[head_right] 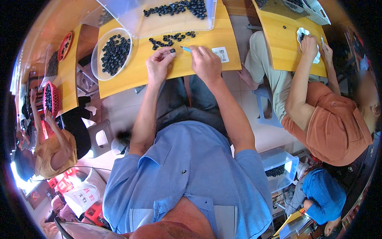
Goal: The person takes black fruit from a plastic container, cuts each piece using a small knife, and places the cut fruit onto a plate.
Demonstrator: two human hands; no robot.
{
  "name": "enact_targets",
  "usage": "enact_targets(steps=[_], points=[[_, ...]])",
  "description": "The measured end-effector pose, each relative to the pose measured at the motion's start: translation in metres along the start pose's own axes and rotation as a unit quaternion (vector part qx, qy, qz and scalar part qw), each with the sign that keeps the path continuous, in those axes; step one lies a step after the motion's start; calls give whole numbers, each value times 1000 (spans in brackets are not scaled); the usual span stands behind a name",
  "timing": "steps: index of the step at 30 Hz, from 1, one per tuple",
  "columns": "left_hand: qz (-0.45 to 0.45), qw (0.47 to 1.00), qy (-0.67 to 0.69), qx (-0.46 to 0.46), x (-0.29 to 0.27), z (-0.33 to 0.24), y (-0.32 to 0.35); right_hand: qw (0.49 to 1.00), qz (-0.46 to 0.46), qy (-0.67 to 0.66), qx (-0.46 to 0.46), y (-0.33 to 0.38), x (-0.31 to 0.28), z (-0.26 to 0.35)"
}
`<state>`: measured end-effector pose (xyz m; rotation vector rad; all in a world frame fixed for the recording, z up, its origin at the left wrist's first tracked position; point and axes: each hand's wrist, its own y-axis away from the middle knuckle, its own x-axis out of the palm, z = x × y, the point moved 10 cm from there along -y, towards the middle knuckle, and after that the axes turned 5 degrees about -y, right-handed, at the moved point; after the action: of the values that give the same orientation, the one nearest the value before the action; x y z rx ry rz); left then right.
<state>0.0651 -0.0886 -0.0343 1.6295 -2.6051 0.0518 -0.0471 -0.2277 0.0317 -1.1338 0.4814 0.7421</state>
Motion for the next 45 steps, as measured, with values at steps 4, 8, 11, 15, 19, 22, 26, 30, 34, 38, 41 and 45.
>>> enact_targets(steps=[4,8,11,15,19,22,26,30,34,38,41,45], points=[[-9,999,-33,1,-4,0,-2,1000,-1,-7,-4,0,-1,2],[-14,998,-53,20,-1,-6,-1,1000,-3,-4,-10,0,-3,3],[-11,998,-55,29,-2,-5,-1,1000,-14,-14,-21,0,-6,6],[-7,996,-87,11,2,-1,-1,998,-35,-27,-44,3,-9,8],[4,989,-146,29,7,-1,-2,997,-37,-34,-59,4,-9,12],[0,986,-165,24,8,-5,-1,997,-31,-28,-61,3,-10,14],[3,982,-188,19,11,-9,-3,997,-32,-25,-58,1,-10,11],[1,986,-168,14,9,-3,-4,998,-22,-27,-54,2,-7,9],[23,984,-170,36,8,-8,0,1000,4,-10,-5,0,-1,3],[7,999,-37,-12,-2,-4,2,1000,-3,-20,-15,-3,-1,8],[-29,998,-52,21,-11,-12,4,999,-16,-28,-37,-3,-3,10],[-135,971,-181,83,-62,-54,13,999,-12,-16,-26,3,-6,4]])
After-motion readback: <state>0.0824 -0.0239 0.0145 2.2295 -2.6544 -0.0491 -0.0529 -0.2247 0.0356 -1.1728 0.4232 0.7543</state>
